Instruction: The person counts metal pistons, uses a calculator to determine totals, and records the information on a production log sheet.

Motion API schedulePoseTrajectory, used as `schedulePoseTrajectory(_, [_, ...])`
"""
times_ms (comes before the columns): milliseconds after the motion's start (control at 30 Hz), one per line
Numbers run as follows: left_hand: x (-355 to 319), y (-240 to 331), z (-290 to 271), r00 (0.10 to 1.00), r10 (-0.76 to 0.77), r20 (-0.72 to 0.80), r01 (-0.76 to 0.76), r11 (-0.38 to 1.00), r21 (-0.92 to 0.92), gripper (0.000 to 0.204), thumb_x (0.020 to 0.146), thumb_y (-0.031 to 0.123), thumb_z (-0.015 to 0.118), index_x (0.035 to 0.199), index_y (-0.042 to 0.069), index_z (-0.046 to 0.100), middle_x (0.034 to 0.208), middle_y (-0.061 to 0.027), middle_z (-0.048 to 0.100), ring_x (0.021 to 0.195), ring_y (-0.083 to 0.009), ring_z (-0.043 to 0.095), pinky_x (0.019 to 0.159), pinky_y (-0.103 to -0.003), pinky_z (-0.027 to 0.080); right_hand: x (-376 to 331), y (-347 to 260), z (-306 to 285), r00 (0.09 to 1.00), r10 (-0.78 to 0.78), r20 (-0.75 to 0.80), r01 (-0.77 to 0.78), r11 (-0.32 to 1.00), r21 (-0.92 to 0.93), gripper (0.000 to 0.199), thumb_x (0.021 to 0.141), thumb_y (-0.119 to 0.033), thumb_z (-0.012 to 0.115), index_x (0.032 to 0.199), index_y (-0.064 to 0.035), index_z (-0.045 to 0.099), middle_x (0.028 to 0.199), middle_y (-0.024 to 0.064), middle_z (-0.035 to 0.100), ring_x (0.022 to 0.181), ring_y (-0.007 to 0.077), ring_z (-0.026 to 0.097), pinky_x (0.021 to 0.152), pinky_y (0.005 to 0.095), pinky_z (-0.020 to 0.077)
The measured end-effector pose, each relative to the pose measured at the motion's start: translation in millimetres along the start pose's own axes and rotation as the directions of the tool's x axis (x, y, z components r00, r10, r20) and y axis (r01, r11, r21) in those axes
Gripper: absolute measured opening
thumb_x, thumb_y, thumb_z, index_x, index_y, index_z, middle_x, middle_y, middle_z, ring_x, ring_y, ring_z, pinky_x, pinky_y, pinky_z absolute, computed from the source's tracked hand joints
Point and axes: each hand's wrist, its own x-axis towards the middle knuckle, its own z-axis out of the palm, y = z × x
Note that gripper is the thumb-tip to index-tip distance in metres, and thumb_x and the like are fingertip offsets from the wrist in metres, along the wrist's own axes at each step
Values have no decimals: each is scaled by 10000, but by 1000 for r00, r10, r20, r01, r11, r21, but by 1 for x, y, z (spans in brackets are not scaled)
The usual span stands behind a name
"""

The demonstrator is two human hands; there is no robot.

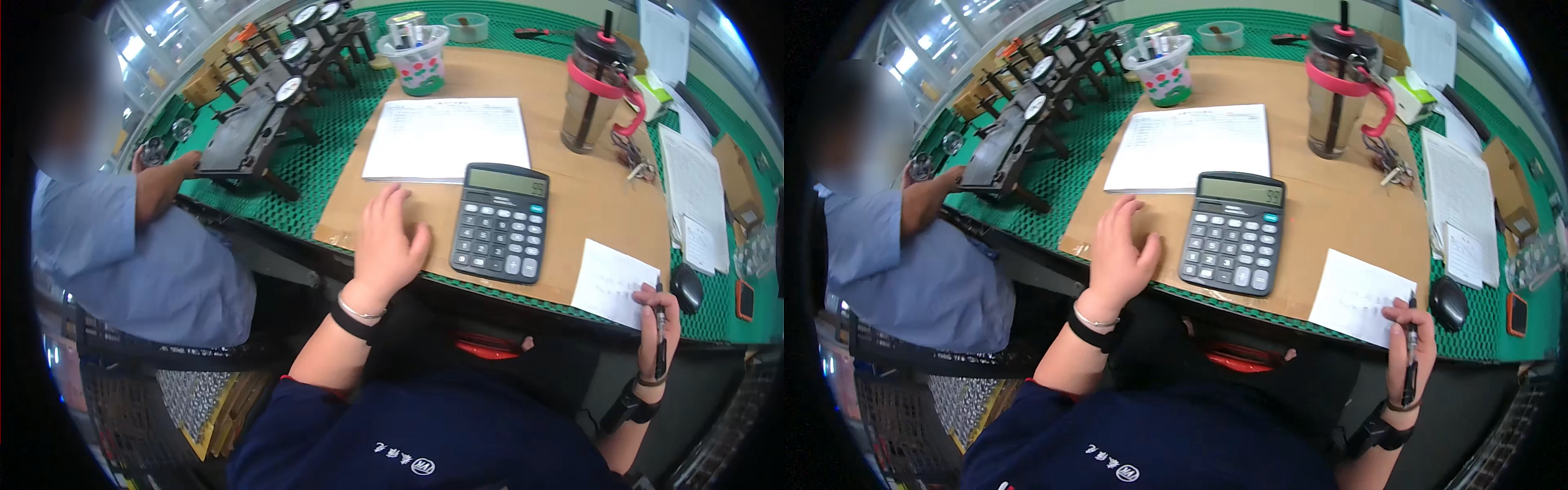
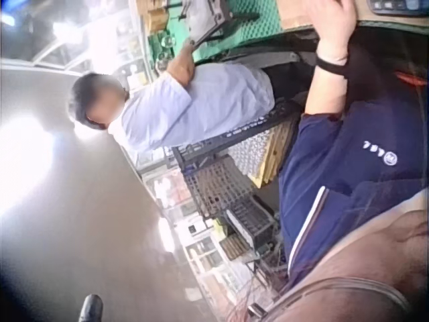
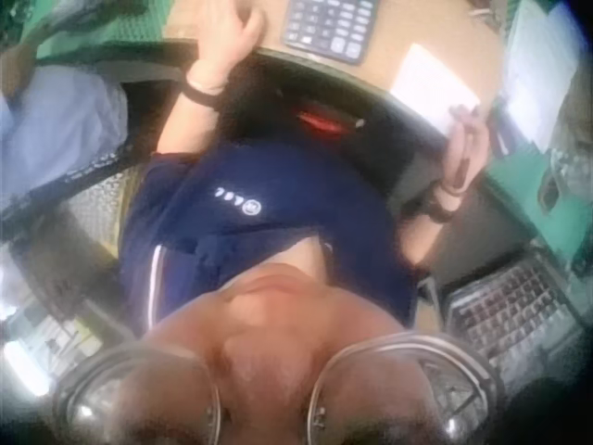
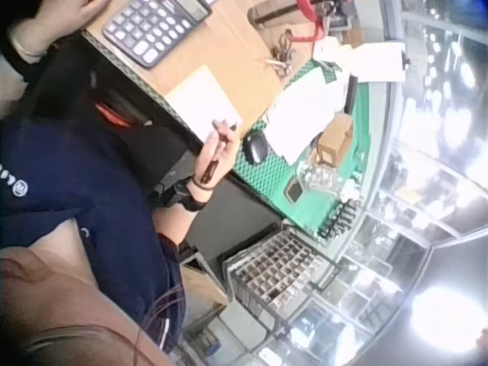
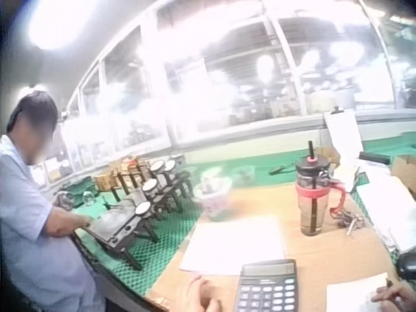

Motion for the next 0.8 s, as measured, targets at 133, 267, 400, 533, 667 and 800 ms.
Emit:
schedulePoseTrajectory(133, [-5, 2, -8, 999, 35, -39, -37, 998, -42, 473, 847, 137, 661, 1275, -14, 529, 1344, -216, 552, 1226, -406, 518, 1051, -469, 407, 6, -10, 9, 1000, -12, 24, 14, 999, -47, 137, 890, 44, 525, 1004, -23, 560, 1042, 140, 709, 1212, 316, 595, 1077, 429, 407])
schedulePoseTrajectory(267, [-7, 44, -10, 959, 276, 66, -259, 946, -196, 502, 803, 204, 715, 1235, -4, 566, 1305, -207, 555, 1227, -432, 498, 1048, -513, 392, 5, -9, 9, 1000, 10, 20, -9, 998, -62, 148, 884, 53, 543, 1009, -26, 551, 1042, 143, 719, 1217, 321, 600, 1073, 430, 414])
schedulePoseTrajectory(400, [-4, 84, -5, 924, 357, 137, -332, 926, -179, 596, 804, 321, 734, 1288, 10, 578, 1348, -197, 540, 1289, -456, 437, 1071, -557, 356, 3, -10, 6, 1000, -1, 13, 2, 998, -66, 140, 890, 44, 546, 1009, -30, 553, 1040, 135, 722, 1223, 321, 599, 1072, 430, 414])
schedulePoseTrajectory(533, [7, 107, 7, 897, 372, 238, -357, 928, -105, 730, 824, 429, 734, 1388, 26, 506, 1434, -158, 508, 1374, -455, 363, 1145, -605, 224, 2, -8, 4, 1000, -2, 17, 3, 997, -71, 128, 893, 34, 556, 1002, -33, 555, 1035, 131, 725, 1222, 313, 601, 1063, 424, 419])
schedulePoseTrajectory(667, [9, 119, 17, 891, 398, 220, -385, 917, -102, 780, 831, 474, 726, 1410, 13, 479, 1438, -169, 504, 1384, -453, 359, 1151, -629, 185, 2, -8, 5, 1000, -13, 25, 15, 997, -70, 122, 892, 28, 566, 995, -37, 555, 1031, 128, 726, 1213, 308, 607, 1055, 418, 425])
schedulePoseTrajectory(800, [13, 121, 21, 896, 374, 239, -364, 927, -88, 802, 830, 458, 726, 1428, 9, 437, 1403, -180, 518, 1348, -450, 395, 1141, -621, 209, 2, -7, 6, 999, -15, 28, 17, 997, -70, 124, 890, 28, 570, 994, -38, 556, 1033, 129, 726, 1213, 310, 608, 1053, 415, 426])
